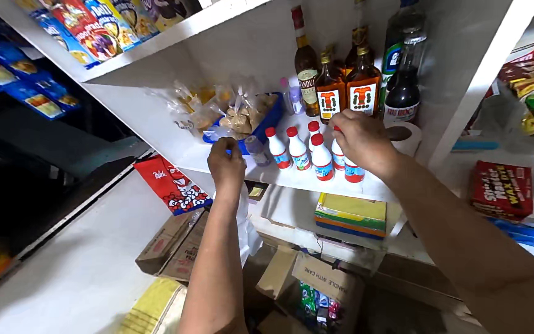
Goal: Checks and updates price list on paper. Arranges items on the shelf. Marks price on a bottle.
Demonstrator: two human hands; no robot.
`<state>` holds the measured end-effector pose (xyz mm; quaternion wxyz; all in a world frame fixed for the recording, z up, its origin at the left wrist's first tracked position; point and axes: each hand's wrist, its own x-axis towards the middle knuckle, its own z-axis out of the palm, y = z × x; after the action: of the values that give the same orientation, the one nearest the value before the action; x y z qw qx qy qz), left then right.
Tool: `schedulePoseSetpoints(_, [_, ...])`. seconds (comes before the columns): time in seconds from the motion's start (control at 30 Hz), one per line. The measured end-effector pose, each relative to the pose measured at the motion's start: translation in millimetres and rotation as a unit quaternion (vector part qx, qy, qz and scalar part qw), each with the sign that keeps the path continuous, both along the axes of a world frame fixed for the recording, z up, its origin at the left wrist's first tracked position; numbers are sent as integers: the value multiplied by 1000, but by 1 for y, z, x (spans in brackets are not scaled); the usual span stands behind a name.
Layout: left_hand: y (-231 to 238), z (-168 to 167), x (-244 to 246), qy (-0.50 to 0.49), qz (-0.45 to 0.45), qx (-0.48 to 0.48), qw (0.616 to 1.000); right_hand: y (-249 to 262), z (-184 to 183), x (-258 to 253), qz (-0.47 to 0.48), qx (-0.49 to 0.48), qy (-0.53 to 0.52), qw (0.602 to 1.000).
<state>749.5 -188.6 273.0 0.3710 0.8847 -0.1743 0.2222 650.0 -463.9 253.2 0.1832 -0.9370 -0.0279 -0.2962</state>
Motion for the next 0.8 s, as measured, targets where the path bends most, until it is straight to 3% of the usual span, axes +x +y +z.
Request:
schedulePoseSetpoints(0.3, [18, -39, 20, 80, 13, -110, 991, -3, -2, -5, -14, 12, 1, 1000])
schedulePoseSetpoints(0.53, [19, -55, 16, 100, -22, -23, 994, 6, -9, -8, -32, 40, -43, 998])
schedulePoseSetpoints(0.63, [1, -53, 10, 89, -31, -24, 995, 12, -6, -28, -42, 21, -120, 992])
schedulePoseSetpoints(0.73, [-4, -55, 5, 118, -29, -32, 992, 25, -21, -82, 64, 28, -300, 951])
schedulePoseSetpoints(0.8, [5, -67, 18, 138, -23, -43, 989, 37, -61, -137, 162, 66, -320, 931])
